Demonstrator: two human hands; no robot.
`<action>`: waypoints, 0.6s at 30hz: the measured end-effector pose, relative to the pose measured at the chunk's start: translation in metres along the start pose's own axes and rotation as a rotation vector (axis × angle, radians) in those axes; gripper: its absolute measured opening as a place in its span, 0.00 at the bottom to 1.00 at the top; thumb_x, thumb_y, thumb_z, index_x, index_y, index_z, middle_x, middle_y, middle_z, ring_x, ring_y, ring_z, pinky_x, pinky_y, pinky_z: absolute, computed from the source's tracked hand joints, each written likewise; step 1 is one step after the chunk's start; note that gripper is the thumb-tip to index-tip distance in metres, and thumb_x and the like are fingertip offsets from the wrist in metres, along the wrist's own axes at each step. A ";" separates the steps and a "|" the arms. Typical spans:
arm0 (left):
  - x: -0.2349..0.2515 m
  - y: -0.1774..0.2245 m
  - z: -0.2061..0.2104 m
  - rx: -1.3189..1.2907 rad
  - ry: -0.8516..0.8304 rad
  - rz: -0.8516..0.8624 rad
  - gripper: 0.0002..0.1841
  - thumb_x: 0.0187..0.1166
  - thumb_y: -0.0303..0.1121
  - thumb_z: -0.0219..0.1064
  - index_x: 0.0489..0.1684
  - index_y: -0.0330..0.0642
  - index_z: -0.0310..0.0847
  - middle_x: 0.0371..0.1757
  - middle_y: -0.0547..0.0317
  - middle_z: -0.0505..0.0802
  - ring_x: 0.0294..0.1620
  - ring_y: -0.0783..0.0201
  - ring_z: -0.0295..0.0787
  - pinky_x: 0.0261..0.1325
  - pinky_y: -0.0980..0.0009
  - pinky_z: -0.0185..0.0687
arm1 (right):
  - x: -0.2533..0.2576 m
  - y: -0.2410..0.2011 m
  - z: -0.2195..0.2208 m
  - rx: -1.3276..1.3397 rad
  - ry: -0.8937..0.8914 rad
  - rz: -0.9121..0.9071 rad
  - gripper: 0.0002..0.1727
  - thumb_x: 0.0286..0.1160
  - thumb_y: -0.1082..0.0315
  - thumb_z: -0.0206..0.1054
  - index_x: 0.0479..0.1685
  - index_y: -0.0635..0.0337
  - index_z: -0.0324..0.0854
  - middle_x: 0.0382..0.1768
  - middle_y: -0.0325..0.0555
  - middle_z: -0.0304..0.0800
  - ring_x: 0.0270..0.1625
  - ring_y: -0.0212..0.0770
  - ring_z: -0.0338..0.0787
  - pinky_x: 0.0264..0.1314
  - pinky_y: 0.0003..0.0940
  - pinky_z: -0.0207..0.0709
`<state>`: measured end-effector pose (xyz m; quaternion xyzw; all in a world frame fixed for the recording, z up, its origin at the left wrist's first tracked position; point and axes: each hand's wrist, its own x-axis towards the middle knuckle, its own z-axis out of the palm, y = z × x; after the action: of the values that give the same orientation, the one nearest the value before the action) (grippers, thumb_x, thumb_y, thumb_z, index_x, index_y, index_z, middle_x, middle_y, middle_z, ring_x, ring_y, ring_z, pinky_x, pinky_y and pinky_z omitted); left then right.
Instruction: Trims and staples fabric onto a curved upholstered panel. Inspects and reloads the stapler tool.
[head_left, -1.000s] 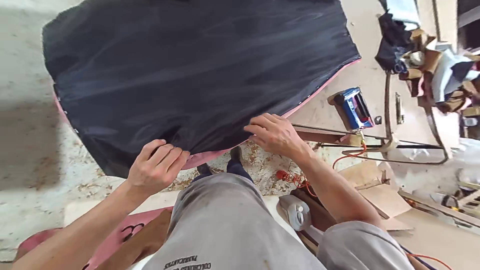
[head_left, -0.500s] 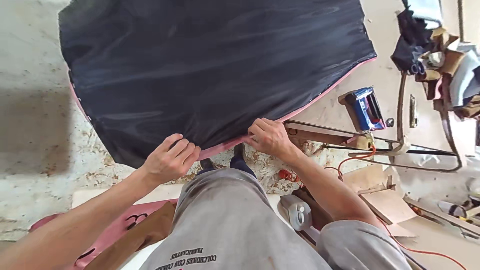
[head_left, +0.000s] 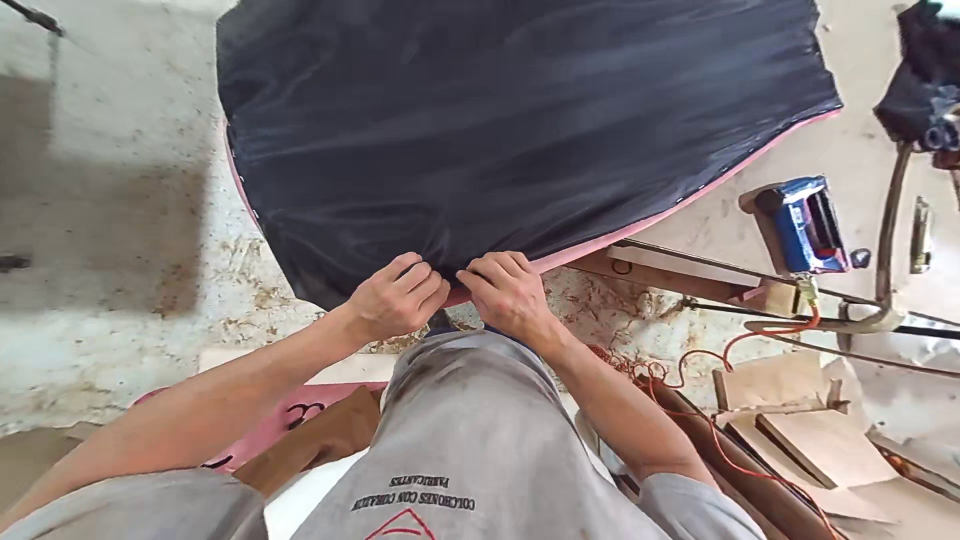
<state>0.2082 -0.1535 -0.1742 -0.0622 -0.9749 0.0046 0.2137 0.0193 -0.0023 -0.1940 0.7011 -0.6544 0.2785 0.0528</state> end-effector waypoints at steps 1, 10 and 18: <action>-0.001 -0.001 0.000 -0.010 0.003 0.010 0.09 0.86 0.22 0.56 0.47 0.33 0.84 0.38 0.46 0.91 0.44 0.49 0.90 0.63 0.54 0.82 | -0.002 -0.002 0.003 -0.003 0.032 0.000 0.12 0.79 0.69 0.64 0.48 0.49 0.94 0.46 0.41 0.96 0.55 0.43 0.92 0.63 0.42 0.82; -0.006 -0.004 -0.001 -0.065 -0.027 0.085 0.09 0.88 0.21 0.54 0.46 0.30 0.82 0.35 0.44 0.89 0.41 0.46 0.89 0.61 0.52 0.83 | -0.007 -0.014 -0.004 -0.034 -0.033 -0.013 0.12 0.80 0.66 0.63 0.51 0.50 0.94 0.50 0.41 0.96 0.59 0.43 0.91 0.71 0.44 0.78; 0.002 -0.009 -0.001 -0.144 -0.021 0.119 0.10 0.87 0.22 0.53 0.46 0.29 0.82 0.33 0.43 0.88 0.37 0.44 0.88 0.55 0.50 0.83 | -0.046 0.052 -0.095 -0.313 0.142 0.585 0.14 0.74 0.60 0.71 0.54 0.53 0.94 0.58 0.45 0.95 0.63 0.44 0.92 0.66 0.46 0.86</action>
<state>0.2057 -0.1624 -0.1726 -0.1352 -0.9695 -0.0520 0.1976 -0.0602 0.0726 -0.1505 0.4459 -0.8573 0.2261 0.1228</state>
